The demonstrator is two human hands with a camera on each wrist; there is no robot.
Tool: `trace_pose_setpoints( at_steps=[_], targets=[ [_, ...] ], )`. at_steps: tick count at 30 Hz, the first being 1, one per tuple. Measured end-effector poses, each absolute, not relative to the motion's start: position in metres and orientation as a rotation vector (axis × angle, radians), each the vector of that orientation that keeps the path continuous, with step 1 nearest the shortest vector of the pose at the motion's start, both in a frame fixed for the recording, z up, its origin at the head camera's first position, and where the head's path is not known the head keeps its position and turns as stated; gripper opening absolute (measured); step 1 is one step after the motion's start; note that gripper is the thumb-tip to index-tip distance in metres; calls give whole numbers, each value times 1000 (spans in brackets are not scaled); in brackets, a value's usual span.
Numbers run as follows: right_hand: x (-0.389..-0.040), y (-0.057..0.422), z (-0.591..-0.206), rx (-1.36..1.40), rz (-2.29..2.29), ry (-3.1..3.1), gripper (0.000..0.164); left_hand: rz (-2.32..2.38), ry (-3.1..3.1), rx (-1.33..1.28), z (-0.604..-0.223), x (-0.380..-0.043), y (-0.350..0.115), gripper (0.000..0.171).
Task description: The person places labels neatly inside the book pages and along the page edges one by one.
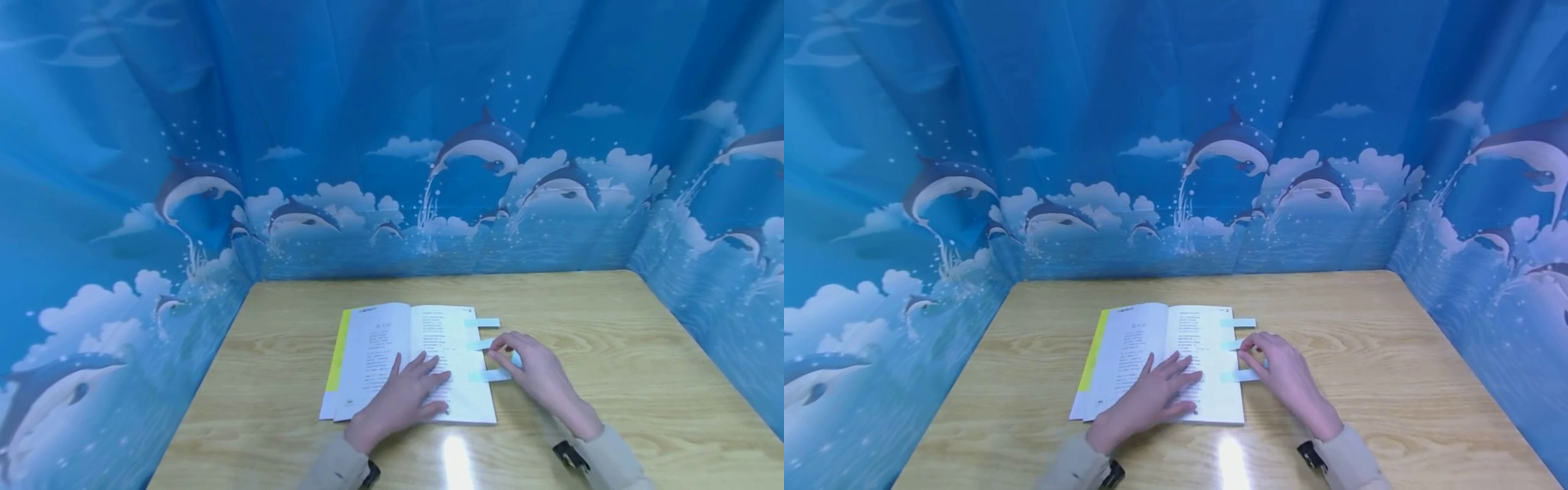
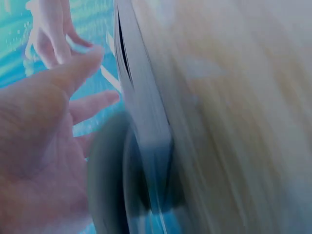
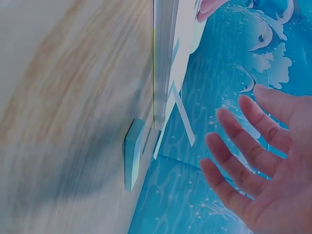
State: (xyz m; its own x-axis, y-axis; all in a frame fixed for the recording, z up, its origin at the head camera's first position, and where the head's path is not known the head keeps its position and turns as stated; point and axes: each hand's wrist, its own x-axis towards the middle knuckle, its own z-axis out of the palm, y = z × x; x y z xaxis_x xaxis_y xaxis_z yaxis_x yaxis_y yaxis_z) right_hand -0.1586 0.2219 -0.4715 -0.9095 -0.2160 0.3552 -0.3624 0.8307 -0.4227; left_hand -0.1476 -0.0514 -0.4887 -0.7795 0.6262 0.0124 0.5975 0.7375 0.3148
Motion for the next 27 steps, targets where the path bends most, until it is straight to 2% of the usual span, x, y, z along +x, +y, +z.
trace_pose_setpoints(
  at_steps=[5,9,19,27],
  targets=[
    [-161,223,-475,503,743,-2660,17,385,2776,1050,-491,-141,-39,79],
    [-161,223,-478,516,744,-2658,23,317,2787,1054,-490,-140,-34,85],
    [-162,226,-476,485,754,-2668,29,342,2790,1097,-484,-143,-38,78],
    [-160,237,-472,370,787,-2650,41,413,2825,1216,-483,-144,-44,49]
  ],
)
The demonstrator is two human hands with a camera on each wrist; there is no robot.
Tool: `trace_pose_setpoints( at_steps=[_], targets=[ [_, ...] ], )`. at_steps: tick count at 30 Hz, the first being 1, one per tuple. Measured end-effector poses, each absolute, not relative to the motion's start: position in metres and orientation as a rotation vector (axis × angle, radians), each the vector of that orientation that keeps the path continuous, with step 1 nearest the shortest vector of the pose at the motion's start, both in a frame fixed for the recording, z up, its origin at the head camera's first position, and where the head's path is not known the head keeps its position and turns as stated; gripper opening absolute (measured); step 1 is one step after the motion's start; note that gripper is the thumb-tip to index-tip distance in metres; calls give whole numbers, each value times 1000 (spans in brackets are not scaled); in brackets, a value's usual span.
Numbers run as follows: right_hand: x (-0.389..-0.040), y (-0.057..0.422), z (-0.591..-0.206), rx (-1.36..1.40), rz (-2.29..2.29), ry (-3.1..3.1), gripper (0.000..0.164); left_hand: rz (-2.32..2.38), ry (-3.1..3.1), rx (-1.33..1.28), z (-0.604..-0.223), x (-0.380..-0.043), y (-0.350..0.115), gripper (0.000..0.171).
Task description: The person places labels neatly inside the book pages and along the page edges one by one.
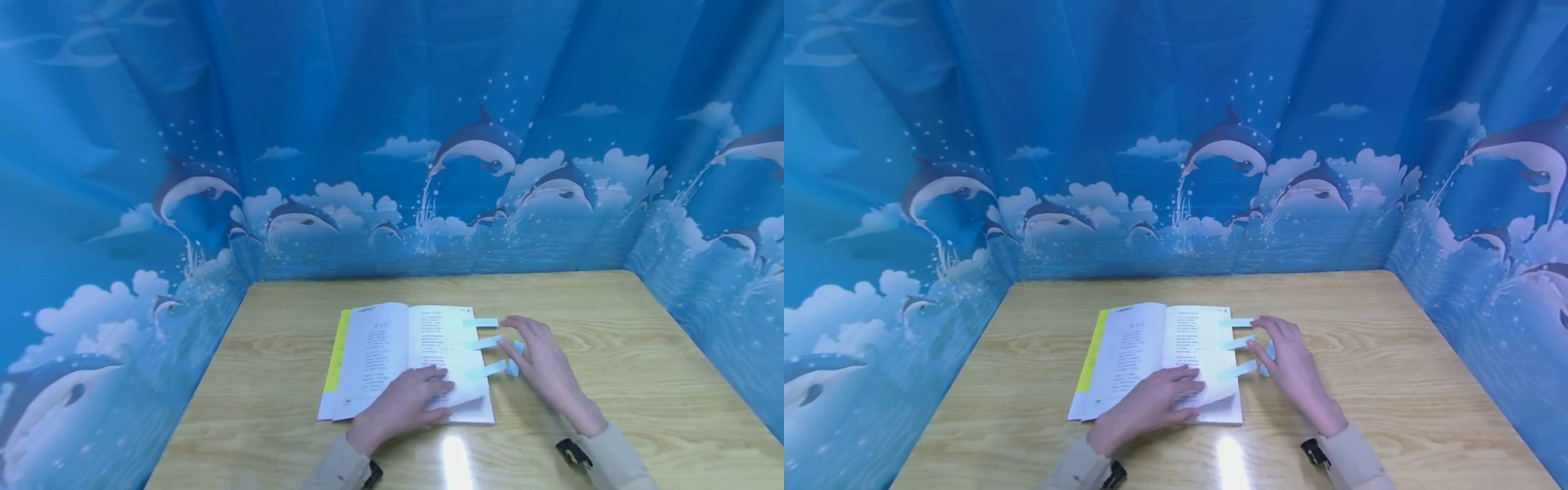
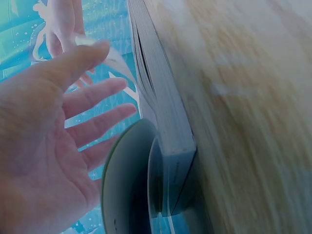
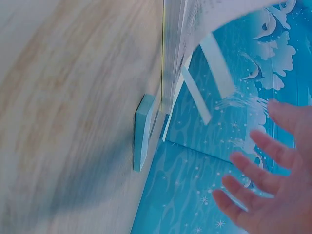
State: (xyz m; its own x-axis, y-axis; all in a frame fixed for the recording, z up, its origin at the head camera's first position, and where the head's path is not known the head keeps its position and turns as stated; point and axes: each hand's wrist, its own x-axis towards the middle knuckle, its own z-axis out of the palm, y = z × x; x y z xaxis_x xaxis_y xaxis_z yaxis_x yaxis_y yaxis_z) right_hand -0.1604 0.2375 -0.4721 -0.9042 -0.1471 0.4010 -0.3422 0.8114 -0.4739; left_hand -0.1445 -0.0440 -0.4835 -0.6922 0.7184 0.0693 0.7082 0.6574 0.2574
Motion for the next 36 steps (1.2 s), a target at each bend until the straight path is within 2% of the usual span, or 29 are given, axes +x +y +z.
trace_pose_setpoints(
  at_steps=[4,15,23,36],
  targets=[
    [-161,242,-471,296,834,-2614,45,414,2881,1275,-483,-144,-47,40],
    [-162,244,-473,201,836,-2724,53,446,2936,1229,-478,-141,-53,27],
    [-157,221,-482,367,628,-2836,53,461,2966,1200,-476,-137,-55,19],
    [-160,186,-487,562,628,-2937,74,519,2970,1150,-473,-132,-62,19]
  ],
)
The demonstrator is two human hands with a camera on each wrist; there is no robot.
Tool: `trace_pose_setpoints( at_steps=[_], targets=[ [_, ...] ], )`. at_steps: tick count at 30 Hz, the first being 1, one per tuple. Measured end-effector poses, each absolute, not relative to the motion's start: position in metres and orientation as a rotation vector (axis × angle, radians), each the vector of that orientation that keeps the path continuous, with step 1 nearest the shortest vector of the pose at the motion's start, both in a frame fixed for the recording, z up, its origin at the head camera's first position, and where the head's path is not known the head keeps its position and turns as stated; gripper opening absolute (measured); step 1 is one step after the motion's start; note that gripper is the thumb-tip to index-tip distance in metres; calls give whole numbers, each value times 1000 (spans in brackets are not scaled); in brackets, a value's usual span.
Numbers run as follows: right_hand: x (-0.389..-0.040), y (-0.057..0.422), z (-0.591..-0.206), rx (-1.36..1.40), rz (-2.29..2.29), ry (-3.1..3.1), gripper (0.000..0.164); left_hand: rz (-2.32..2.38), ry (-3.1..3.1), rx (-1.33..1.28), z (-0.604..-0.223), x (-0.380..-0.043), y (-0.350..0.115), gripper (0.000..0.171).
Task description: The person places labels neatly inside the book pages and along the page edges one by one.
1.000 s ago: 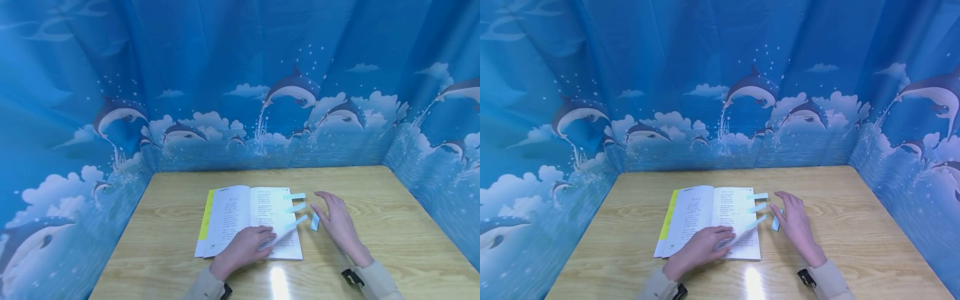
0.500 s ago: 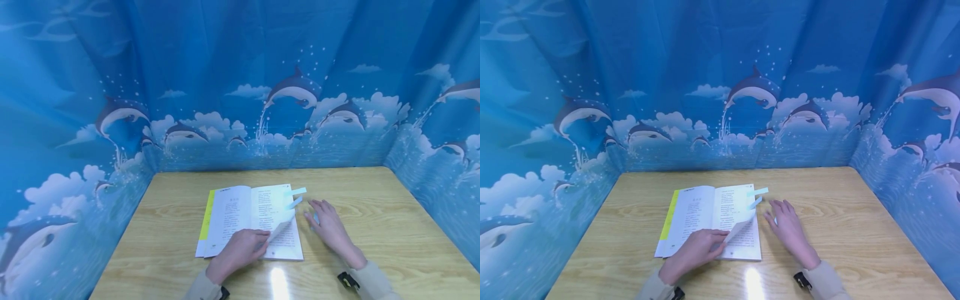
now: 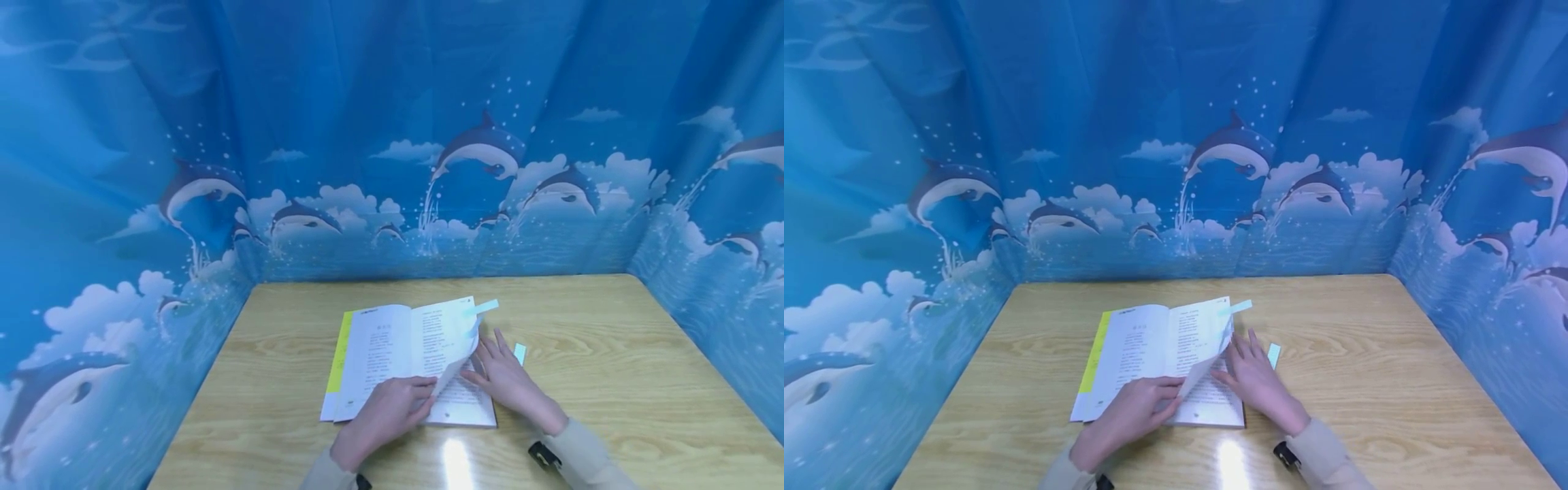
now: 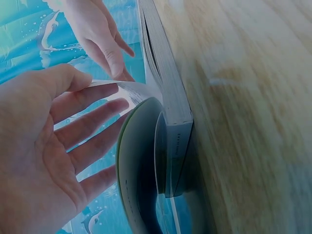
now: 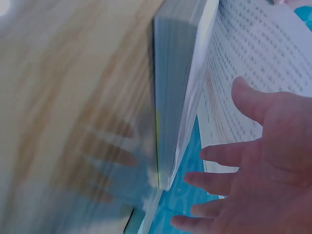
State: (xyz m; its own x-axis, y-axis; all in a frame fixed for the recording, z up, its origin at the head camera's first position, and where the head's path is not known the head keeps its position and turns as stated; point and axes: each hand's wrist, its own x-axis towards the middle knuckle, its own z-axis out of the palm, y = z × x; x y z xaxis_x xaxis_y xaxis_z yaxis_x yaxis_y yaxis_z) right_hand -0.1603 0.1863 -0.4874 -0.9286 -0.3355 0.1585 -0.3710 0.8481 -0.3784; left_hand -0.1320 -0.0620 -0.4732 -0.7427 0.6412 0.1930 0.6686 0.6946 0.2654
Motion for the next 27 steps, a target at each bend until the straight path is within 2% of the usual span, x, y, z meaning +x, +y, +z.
trace_pose_setpoints(
  at_steps=[3,9,12,15,19,27],
  targets=[
    [-162,180,-489,593,678,-2933,81,-505,-2803,-1095,-474,-131,-64,20],
    [-162,171,-491,616,728,-2953,80,-540,-2794,-1094,-476,-130,-68,28],
    [-161,169,-491,654,755,-2915,73,-585,-2796,-1088,-476,-130,-70,35],
    [-159,167,-491,788,747,-2802,54,-655,-2798,-1070,-475,-130,-72,42],
    [-159,164,-494,949,693,-2638,39,-719,-2752,-1029,-472,-129,-75,41],
    [-159,149,-489,834,743,-2757,58,-740,-2447,-961,-470,-133,-84,22]
  ],
)
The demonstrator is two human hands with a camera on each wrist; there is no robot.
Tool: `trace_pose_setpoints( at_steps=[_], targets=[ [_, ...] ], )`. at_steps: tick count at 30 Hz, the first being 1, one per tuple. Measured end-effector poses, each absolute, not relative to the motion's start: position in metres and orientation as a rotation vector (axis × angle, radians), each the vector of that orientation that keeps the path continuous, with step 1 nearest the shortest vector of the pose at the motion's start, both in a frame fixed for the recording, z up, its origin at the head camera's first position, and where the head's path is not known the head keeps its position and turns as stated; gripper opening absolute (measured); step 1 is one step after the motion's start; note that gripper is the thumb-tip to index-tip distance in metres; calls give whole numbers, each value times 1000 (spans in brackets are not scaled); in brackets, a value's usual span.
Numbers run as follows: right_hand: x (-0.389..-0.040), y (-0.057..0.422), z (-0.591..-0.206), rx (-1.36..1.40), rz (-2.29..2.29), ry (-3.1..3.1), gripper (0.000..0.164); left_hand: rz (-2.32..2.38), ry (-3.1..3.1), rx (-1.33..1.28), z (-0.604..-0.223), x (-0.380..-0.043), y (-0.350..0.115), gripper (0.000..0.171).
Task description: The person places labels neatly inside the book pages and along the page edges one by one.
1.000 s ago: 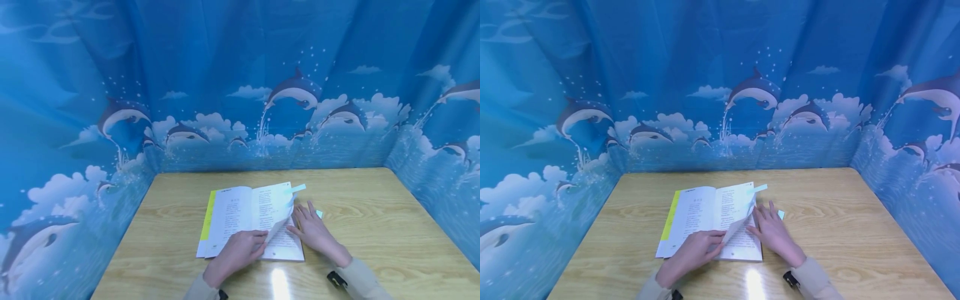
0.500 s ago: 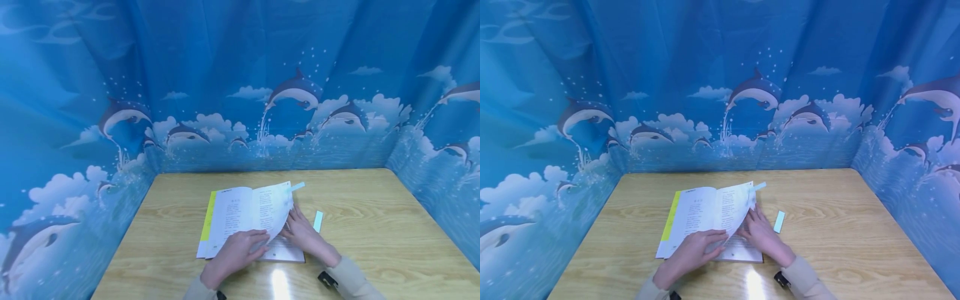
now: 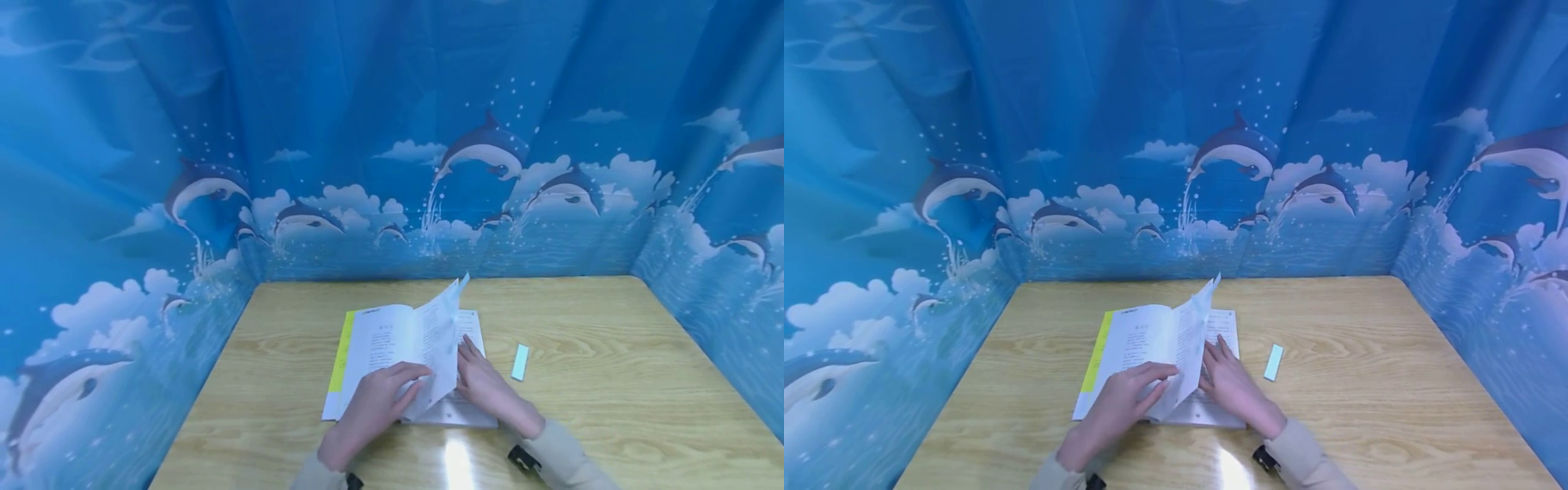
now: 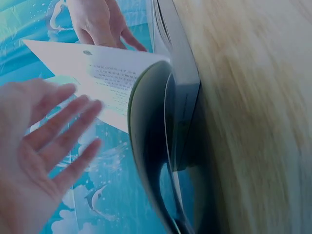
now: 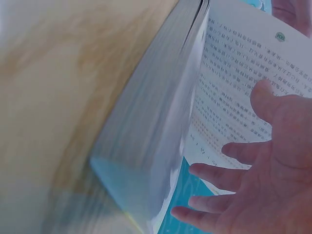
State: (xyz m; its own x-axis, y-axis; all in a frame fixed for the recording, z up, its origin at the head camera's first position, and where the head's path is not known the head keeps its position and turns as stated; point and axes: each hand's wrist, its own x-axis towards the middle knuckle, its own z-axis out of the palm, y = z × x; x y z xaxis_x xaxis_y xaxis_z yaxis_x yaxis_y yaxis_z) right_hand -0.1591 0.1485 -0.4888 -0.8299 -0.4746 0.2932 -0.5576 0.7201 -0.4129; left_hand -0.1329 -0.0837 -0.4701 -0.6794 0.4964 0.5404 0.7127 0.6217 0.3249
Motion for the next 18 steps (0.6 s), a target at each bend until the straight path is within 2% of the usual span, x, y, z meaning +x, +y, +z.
trace_pose_setpoints(
  at_steps=[6,18],
  targets=[
    [-157,138,-484,752,811,-2845,60,-810,-2215,-902,-457,-137,-93,22],
    [-157,119,-480,763,954,-2919,70,-857,-1869,-832,-415,-141,-108,22]
  ],
)
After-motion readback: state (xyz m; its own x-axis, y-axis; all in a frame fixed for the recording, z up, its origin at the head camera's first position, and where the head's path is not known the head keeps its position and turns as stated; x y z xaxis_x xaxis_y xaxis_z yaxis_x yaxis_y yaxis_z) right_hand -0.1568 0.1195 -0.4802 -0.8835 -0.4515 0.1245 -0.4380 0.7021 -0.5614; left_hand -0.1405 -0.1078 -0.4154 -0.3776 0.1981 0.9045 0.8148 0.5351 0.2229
